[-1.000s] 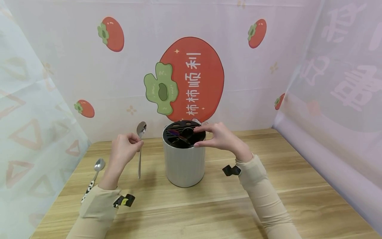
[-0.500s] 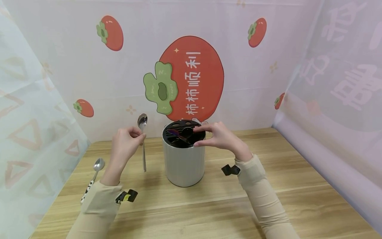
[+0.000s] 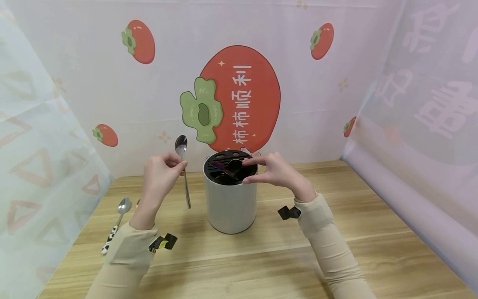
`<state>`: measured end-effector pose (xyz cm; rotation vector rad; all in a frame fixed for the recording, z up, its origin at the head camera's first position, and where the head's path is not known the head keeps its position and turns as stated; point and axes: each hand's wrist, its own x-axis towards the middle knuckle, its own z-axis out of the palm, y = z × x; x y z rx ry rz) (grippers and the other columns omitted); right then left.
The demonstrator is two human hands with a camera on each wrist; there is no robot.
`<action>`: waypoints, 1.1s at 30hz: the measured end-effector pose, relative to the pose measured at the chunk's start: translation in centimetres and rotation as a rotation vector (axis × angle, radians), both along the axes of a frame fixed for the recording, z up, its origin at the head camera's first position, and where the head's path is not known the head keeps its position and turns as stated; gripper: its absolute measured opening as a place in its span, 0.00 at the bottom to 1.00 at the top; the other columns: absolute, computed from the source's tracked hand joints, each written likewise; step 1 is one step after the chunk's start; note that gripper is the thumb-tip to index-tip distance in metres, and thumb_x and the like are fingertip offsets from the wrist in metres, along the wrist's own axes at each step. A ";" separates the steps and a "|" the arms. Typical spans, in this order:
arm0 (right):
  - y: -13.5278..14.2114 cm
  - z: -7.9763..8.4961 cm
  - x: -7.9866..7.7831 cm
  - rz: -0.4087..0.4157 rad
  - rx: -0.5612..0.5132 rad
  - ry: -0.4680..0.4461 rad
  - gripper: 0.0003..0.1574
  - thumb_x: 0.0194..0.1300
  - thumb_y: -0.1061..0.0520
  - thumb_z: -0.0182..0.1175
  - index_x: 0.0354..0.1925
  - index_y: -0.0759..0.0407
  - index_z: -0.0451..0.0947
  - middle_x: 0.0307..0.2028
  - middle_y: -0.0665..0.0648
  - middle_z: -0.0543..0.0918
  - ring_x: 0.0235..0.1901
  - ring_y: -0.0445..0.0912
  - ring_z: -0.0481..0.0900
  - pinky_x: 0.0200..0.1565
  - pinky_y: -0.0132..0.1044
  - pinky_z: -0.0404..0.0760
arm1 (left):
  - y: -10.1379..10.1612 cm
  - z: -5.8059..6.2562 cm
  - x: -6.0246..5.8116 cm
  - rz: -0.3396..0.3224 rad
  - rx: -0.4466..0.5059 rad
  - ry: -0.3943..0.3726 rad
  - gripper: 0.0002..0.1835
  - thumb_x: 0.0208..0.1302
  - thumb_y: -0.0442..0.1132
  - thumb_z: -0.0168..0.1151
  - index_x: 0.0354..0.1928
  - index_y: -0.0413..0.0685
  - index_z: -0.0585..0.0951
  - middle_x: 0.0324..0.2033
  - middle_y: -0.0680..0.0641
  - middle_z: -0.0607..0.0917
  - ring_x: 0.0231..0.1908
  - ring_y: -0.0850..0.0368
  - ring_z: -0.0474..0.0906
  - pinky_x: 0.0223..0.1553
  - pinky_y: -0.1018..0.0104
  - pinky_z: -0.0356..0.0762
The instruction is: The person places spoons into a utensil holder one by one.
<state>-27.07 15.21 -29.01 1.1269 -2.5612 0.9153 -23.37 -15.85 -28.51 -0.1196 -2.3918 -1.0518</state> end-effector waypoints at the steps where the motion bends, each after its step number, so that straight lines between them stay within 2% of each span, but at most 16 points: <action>1: 0.0 0.0 0.0 -0.001 0.000 0.001 0.33 0.47 0.40 0.72 0.50 0.51 0.83 0.48 0.48 0.85 0.55 0.42 0.78 0.58 0.44 0.76 | 0.1 0.1 0.0 0.001 0.002 0.005 0.06 0.58 0.38 0.66 0.29 0.42 0.84 0.23 0.44 0.86 0.19 0.66 0.79 0.23 0.76 0.72; 9: -0.1 0.1 -0.1 0.002 -0.001 0.003 0.32 0.46 0.40 0.73 0.50 0.50 0.83 0.48 0.48 0.85 0.44 0.38 0.83 0.58 0.44 0.76 | 0.9 1.0 0.1 -0.003 0.014 0.045 0.06 0.58 0.38 0.66 0.28 0.42 0.83 0.22 0.44 0.86 0.19 0.63 0.80 0.23 0.76 0.72; 14: -0.1 0.1 -0.1 0.001 0.013 0.003 0.32 0.47 0.40 0.73 0.50 0.51 0.83 0.47 0.48 0.85 0.42 0.38 0.83 0.58 0.42 0.76 | 1.2 1.4 0.2 -0.003 0.024 0.050 0.06 0.59 0.39 0.66 0.29 0.43 0.83 0.23 0.44 0.86 0.21 0.63 0.80 0.24 0.76 0.73; 18: 0.0 0.2 0.0 0.001 0.016 -0.003 0.32 0.47 0.41 0.73 0.50 0.51 0.83 0.48 0.48 0.85 0.46 0.40 0.82 0.59 0.42 0.75 | 1.5 1.8 0.4 -0.009 0.037 0.073 0.06 0.59 0.39 0.66 0.30 0.43 0.82 0.24 0.45 0.86 0.21 0.62 0.81 0.23 0.76 0.74; 20: 0.0 0.1 0.0 0.002 0.014 -0.006 0.32 0.47 0.41 0.73 0.50 0.52 0.82 0.48 0.48 0.85 0.52 0.41 0.80 0.59 0.42 0.75 | 1.6 2.0 0.4 -0.010 0.044 0.094 0.06 0.59 0.39 0.66 0.30 0.42 0.82 0.24 0.45 0.86 0.21 0.63 0.80 0.23 0.76 0.74; 23: 0.0 0.1 0.0 0.003 0.010 -0.011 0.33 0.47 0.41 0.73 0.51 0.52 0.82 0.48 0.49 0.85 0.55 0.42 0.78 0.59 0.43 0.75 | 1.7 2.2 0.5 -0.007 0.049 0.125 0.06 0.59 0.38 0.65 0.30 0.42 0.83 0.24 0.45 0.86 0.21 0.66 0.78 0.23 0.77 0.74; 33: 0.0 0.0 -0.1 -0.001 0.006 -0.019 0.33 0.47 0.41 0.72 0.51 0.51 0.82 0.48 0.48 0.85 0.59 0.43 0.75 0.60 0.42 0.74 | 2.0 2.8 0.4 -0.012 0.106 0.206 0.05 0.59 0.36 0.65 0.31 0.42 0.83 0.23 0.45 0.86 0.21 0.69 0.77 0.24 0.79 0.74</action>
